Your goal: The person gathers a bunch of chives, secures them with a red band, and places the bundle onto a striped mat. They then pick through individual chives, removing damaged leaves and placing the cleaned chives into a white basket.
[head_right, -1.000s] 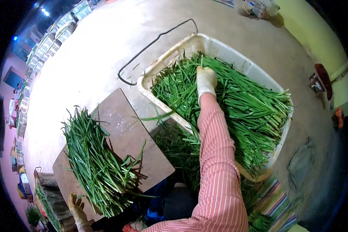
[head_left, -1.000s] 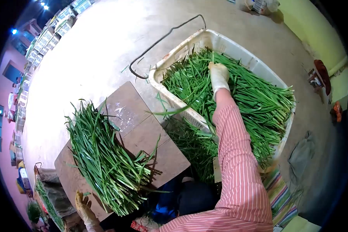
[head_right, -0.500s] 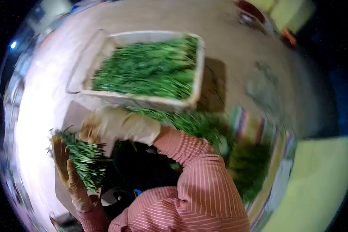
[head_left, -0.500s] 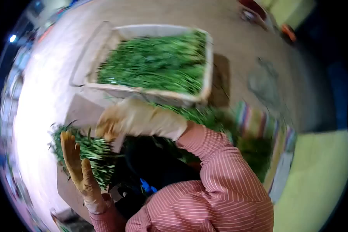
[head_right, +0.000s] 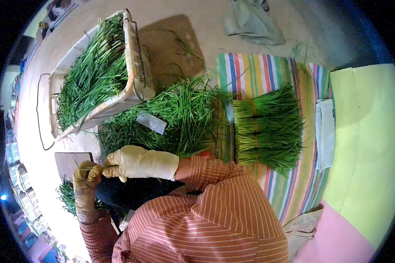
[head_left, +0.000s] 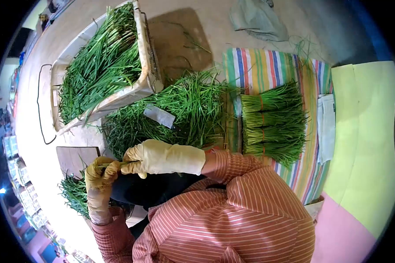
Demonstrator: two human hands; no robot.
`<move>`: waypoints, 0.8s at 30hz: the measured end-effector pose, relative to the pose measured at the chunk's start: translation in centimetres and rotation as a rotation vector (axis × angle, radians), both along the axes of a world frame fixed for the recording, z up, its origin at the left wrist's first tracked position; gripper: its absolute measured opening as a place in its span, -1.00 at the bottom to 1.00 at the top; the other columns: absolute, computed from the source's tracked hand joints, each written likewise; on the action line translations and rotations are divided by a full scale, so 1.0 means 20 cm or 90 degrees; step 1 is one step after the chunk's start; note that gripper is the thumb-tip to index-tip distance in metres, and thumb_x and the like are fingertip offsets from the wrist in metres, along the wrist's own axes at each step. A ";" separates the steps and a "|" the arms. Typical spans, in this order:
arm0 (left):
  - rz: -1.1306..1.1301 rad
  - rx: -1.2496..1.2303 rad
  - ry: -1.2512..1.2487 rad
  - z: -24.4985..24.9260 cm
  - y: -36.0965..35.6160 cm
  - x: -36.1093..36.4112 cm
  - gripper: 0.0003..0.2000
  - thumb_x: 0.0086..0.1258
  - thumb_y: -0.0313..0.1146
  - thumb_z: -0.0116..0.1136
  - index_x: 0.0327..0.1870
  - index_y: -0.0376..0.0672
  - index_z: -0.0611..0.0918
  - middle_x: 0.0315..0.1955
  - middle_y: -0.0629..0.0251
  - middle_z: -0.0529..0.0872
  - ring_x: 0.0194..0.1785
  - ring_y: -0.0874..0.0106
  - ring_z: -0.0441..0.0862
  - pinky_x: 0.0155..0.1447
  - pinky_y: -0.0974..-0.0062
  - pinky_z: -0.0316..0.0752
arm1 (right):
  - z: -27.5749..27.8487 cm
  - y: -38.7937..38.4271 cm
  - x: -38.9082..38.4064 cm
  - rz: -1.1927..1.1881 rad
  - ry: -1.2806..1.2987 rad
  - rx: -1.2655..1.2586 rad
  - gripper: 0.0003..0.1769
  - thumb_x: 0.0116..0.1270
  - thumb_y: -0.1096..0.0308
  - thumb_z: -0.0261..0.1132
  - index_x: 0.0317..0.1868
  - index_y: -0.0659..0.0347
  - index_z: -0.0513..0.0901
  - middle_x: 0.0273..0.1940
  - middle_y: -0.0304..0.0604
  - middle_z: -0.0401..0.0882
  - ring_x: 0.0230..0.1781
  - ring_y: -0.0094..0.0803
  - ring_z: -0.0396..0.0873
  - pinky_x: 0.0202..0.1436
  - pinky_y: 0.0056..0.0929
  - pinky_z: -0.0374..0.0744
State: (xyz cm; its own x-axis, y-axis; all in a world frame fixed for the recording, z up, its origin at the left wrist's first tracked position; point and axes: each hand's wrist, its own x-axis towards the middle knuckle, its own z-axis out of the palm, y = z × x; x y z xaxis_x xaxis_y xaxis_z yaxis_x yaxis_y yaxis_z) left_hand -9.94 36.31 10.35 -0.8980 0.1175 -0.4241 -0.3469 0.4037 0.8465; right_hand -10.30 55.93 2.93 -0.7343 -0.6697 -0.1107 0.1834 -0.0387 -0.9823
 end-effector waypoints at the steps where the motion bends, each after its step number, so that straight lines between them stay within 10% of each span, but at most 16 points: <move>1: -0.021 -0.025 -0.024 0.01 0.01 -0.02 -0.88 0.30 -0.40 0.27 -0.30 -0.26 0.62 -0.53 0.42 0.63 -0.51 0.66 0.41 -0.42 0.70 0.29 | -0.03 0.00 0.00 -0.019 -0.052 -0.016 -0.60 0.32 -0.02 0.28 -0.16 0.18 0.63 -0.61 -0.25 0.57 -0.57 -0.55 0.51 -0.41 -0.48 0.48; 7: -0.256 0.003 0.089 -0.04 -0.02 -0.14 -0.74 0.32 -0.21 0.23 -0.33 -0.27 0.62 -0.50 0.35 0.65 -0.50 0.63 0.43 -0.41 0.67 0.29 | -0.07 0.12 -0.06 -0.078 0.026 -0.011 -0.70 0.34 0.03 0.25 -0.22 0.09 0.69 -0.56 -0.29 0.60 -0.57 -0.57 0.50 -0.40 -0.52 0.46; 10: 0.022 0.044 0.051 -0.07 -0.21 -0.25 -0.78 0.29 -0.27 0.24 -0.32 -0.30 0.62 -0.45 0.31 0.65 -0.44 0.59 0.48 -0.34 0.64 0.35 | -0.16 0.21 -0.11 -0.175 -0.001 0.055 -0.73 0.33 0.07 0.28 -0.19 0.07 0.71 -0.42 -0.32 0.65 -0.59 -0.60 0.46 -0.39 -0.58 0.47; 12: -0.016 -0.071 0.233 -0.21 -0.42 -0.37 -0.67 0.26 -0.33 0.25 0.02 -0.23 0.59 -0.11 0.07 0.64 -0.13 0.34 0.58 -0.08 0.44 0.48 | -0.12 0.26 -0.15 -0.237 -0.113 0.095 -0.69 0.30 0.06 0.31 -0.21 0.13 0.70 -0.38 -0.32 0.65 -0.61 -0.64 0.41 -0.42 -0.64 0.44; 14: -0.205 -0.843 0.482 -0.18 -0.39 -0.35 -0.35 0.20 -0.37 0.29 0.37 -0.02 0.34 0.25 -0.09 0.38 0.21 0.01 0.42 0.22 0.19 0.39 | -0.08 0.21 -0.19 -0.255 -0.163 0.100 -0.66 0.28 0.05 0.33 -0.22 0.19 0.69 -0.40 -0.33 0.64 -0.64 -0.67 0.36 -0.48 -0.65 0.42; 16: -0.147 -0.683 0.334 -0.08 -0.31 -0.26 -0.12 0.17 -0.41 0.33 0.50 -0.01 0.06 0.39 -0.04 0.21 0.44 0.06 0.16 0.40 0.12 0.22 | -0.06 0.10 -0.24 -0.208 -0.143 0.067 -0.65 0.29 0.04 0.32 -0.23 0.19 0.70 -0.46 -0.33 0.62 -0.64 -0.67 0.37 -0.51 -0.65 0.41; 19: -0.155 -0.410 0.497 0.02 -0.29 -0.08 -0.40 0.24 -0.38 0.29 0.33 -0.12 0.38 0.22 -0.05 0.43 0.29 0.10 0.39 0.29 0.28 0.35 | 0.11 -0.05 -0.26 -0.069 0.294 0.324 -0.62 0.31 -0.03 0.26 -0.23 0.15 0.70 -0.55 -0.17 0.61 -0.53 -0.44 0.62 -0.41 -0.47 0.55; 24: -0.012 -0.386 0.388 0.07 -0.54 0.35 -0.81 0.28 -0.37 0.21 -0.11 -0.17 0.67 -0.34 0.04 0.68 -0.31 0.14 0.65 -0.21 0.33 0.53 | 0.28 -0.60 -0.24 0.127 0.678 0.147 -0.66 0.28 0.01 0.24 -0.29 0.13 0.69 -0.44 -0.05 0.64 -0.40 -0.10 0.64 -0.37 -0.24 0.57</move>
